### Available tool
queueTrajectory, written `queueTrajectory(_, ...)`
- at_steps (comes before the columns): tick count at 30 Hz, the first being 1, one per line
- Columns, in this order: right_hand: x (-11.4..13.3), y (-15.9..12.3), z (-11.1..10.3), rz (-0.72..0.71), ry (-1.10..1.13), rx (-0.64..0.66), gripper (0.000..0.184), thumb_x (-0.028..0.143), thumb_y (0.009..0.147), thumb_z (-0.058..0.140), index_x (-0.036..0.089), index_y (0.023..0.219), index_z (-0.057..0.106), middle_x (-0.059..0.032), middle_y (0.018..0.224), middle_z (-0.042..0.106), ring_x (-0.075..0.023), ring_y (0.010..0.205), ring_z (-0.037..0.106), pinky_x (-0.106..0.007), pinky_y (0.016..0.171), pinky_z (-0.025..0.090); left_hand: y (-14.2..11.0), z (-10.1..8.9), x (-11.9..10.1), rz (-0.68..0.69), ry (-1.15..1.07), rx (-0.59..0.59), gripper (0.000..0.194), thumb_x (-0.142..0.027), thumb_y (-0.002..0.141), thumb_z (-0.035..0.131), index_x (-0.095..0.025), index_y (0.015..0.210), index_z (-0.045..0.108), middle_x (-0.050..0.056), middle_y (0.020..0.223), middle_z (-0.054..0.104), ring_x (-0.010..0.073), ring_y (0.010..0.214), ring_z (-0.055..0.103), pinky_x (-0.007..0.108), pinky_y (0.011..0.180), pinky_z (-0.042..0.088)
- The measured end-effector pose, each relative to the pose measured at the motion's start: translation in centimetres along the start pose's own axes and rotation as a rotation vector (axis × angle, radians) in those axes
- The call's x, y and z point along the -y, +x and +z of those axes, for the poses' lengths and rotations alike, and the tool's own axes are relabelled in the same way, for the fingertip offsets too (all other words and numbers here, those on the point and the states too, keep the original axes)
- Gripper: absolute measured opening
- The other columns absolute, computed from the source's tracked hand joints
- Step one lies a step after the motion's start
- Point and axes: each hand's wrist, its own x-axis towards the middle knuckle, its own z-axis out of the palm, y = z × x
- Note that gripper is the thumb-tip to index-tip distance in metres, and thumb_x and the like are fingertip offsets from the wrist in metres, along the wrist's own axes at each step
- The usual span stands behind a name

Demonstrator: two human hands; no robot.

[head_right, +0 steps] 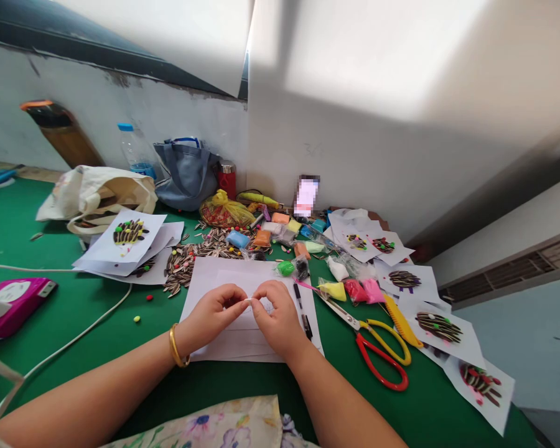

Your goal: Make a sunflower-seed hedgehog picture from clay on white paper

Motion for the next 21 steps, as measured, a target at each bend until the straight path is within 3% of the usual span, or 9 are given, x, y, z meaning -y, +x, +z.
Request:
queueTrajectory(8, -0.23, -0.05, -0.04, 0.019, 0.036, -0.003, 0.011, 0.025, 0.09, 0.052, 0.023, 0.092, 0.062, -0.0051, 0.095, 0.062, -0.0213, 0.095, 0.057, -0.038, 0.087, 0.046, -0.03, -0.06, -0.02, -0.001, 0.012, -0.008, 0.025, -0.041, 0.086, 0.057, -0.018, 0.08, 0.064, 0.003, 0.078, 0.064, 0.0157, 0.072, 0.056, 0.026, 0.066, 0.044)
queueTrajectory(13, -0.09, -0.04, 0.11, 0.031, 0.018, 0.009, 0.008, 0.023, 0.088, 0.055, 0.023, 0.081, 0.059, -0.0028, 0.085, 0.061, -0.0197, 0.085, 0.056, -0.035, 0.079, 0.046, -0.17, 0.15, 0.29, 0.032, 0.037, 0.003, 0.024, -0.041, 0.086, 0.057, -0.018, 0.08, 0.064, 0.002, 0.077, 0.064, 0.0153, 0.071, 0.056, 0.026, 0.065, 0.044)
queueTrajectory(21, 0.04, -0.09, 0.1, 0.045, 0.038, 0.028, 0.007, 0.023, 0.089, 0.055, 0.022, 0.084, 0.059, -0.0026, 0.087, 0.061, -0.0191, 0.087, 0.057, -0.034, 0.081, 0.045, -0.13, -0.02, 0.3, 0.036, 0.039, 0.021, 0.027, -0.043, 0.087, 0.058, -0.018, 0.08, 0.064, 0.002, 0.078, 0.064, 0.0151, 0.072, 0.056, 0.026, 0.066, 0.043)
